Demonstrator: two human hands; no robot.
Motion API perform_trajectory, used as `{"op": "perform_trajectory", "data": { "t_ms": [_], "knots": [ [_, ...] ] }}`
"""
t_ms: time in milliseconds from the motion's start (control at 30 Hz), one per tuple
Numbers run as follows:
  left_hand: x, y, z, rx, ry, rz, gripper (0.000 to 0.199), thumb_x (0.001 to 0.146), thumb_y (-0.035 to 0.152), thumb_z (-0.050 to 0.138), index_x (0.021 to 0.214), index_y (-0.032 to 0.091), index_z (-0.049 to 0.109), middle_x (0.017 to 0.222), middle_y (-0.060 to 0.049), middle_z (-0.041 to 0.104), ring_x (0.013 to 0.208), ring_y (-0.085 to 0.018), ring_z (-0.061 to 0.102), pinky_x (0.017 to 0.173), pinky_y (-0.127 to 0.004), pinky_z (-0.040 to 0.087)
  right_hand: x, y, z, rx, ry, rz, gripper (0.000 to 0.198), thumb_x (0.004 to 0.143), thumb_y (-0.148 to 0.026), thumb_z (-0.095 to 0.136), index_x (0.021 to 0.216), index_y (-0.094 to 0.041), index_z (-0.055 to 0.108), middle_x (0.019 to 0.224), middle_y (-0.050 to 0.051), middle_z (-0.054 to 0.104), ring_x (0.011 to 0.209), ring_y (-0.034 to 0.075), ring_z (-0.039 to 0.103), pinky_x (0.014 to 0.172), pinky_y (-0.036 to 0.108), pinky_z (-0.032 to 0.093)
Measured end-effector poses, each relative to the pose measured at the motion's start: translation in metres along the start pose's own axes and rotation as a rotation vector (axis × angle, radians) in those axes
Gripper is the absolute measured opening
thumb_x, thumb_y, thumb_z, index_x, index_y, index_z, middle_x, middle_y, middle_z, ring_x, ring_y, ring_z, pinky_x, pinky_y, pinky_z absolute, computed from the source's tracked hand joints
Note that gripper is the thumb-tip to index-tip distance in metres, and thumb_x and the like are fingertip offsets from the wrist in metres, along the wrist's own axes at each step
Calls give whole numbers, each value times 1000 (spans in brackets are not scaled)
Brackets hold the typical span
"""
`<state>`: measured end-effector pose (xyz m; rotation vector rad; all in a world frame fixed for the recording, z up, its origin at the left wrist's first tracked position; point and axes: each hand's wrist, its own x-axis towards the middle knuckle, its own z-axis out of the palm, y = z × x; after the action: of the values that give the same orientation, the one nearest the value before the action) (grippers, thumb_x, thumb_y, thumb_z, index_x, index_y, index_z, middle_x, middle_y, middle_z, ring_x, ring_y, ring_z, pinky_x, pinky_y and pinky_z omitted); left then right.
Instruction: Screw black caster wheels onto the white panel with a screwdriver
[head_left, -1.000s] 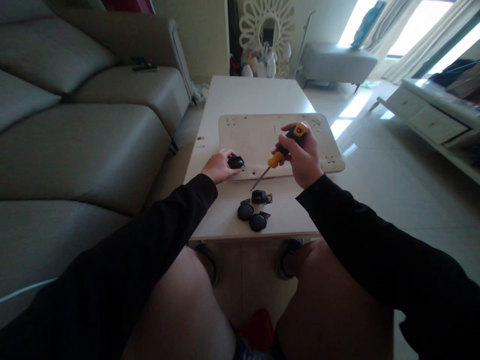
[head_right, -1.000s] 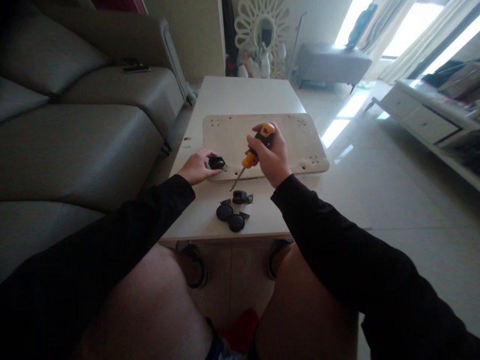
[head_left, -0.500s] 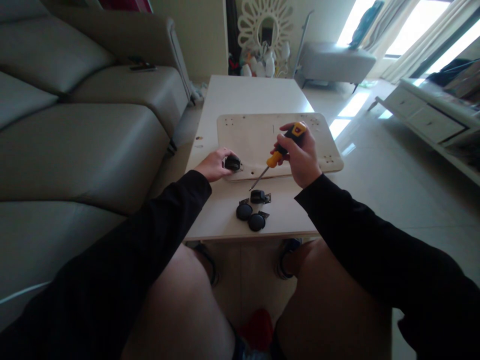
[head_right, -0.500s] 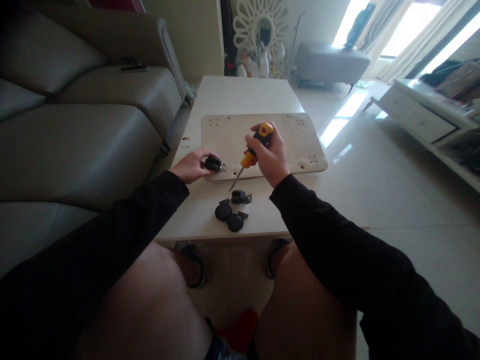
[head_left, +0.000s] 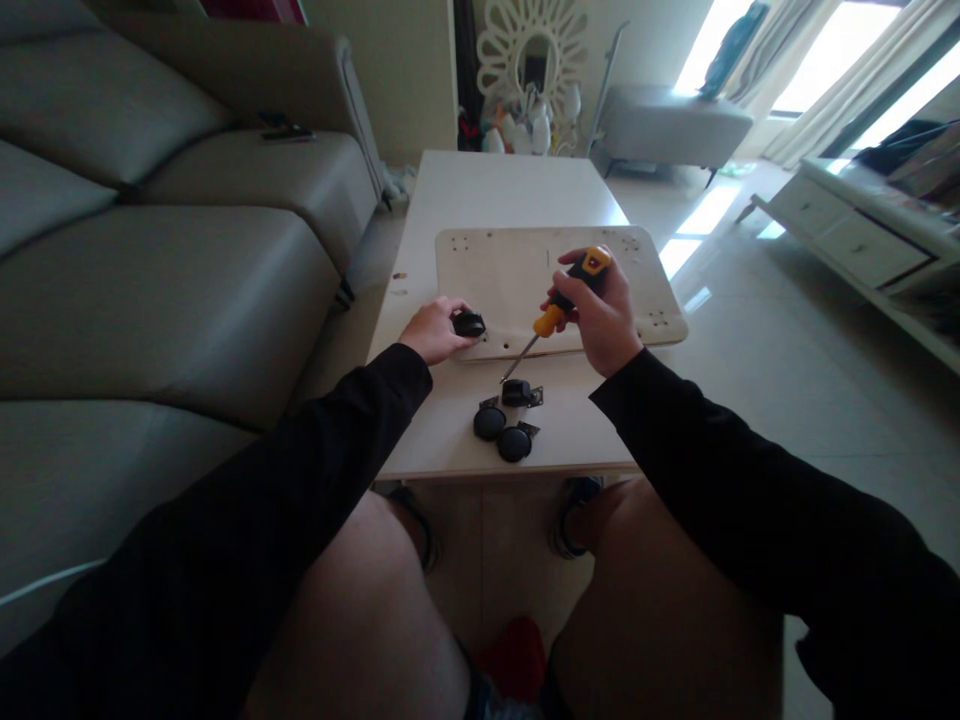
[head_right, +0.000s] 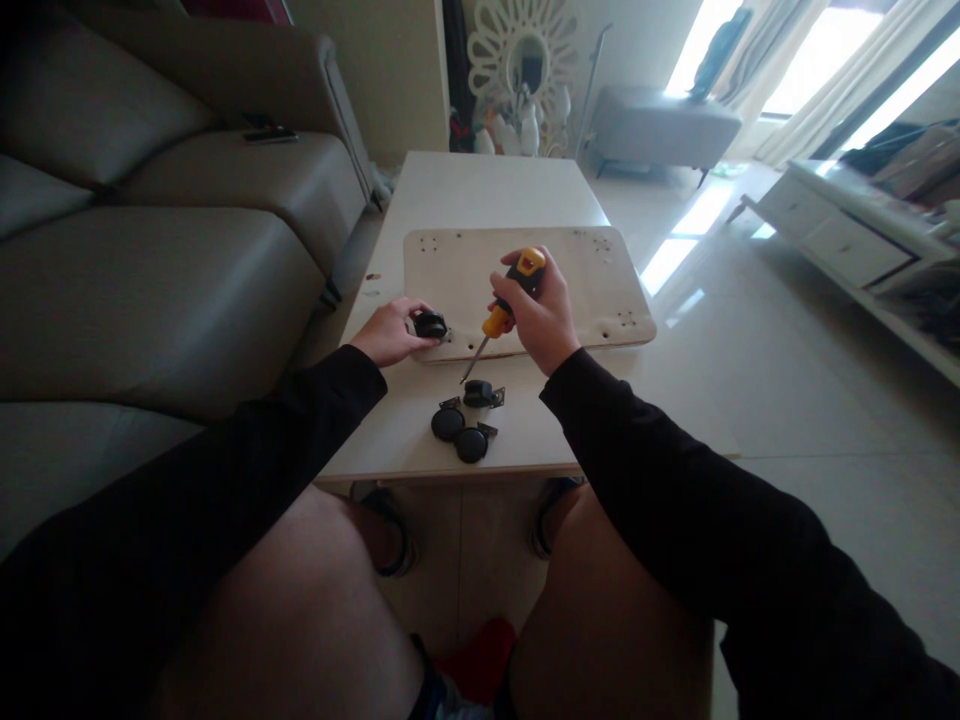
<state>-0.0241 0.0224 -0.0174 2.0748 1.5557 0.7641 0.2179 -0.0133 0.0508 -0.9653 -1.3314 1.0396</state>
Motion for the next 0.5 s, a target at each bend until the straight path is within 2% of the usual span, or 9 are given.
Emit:
{"op": "perform_trajectory", "data": {
  "t_ms": [133,300,500],
  "knots": [
    [0,-1,-1,-22,-45,25,35,72,19,87,105,17,74,99,-7,67,76,-16,56,73,-31,46,0,-1,1,21,8,5,39,72,-40,73,101,-27,50,75,-4,57,64,13,65,41,24,41],
    [2,-3,-11,-77,-147,146,38,73,10,82,109,19,74,111,-5,68,64,-10,49,67,-28,43,1,3,-1,-3,-9,-2,37,77,-39,72,103,-27,49,76,-3,57,65,14,66,41,23,41],
    [5,-2,-14,-24,-155,176,40,73,4,77,109,20,75,110,-4,69,63,-10,49,67,-29,41,1,6,-1,-19,-27,-11,36,80,-40,72,104,-28,48,78,-3,57,66,13,66,42,23,41]
  ]
}}
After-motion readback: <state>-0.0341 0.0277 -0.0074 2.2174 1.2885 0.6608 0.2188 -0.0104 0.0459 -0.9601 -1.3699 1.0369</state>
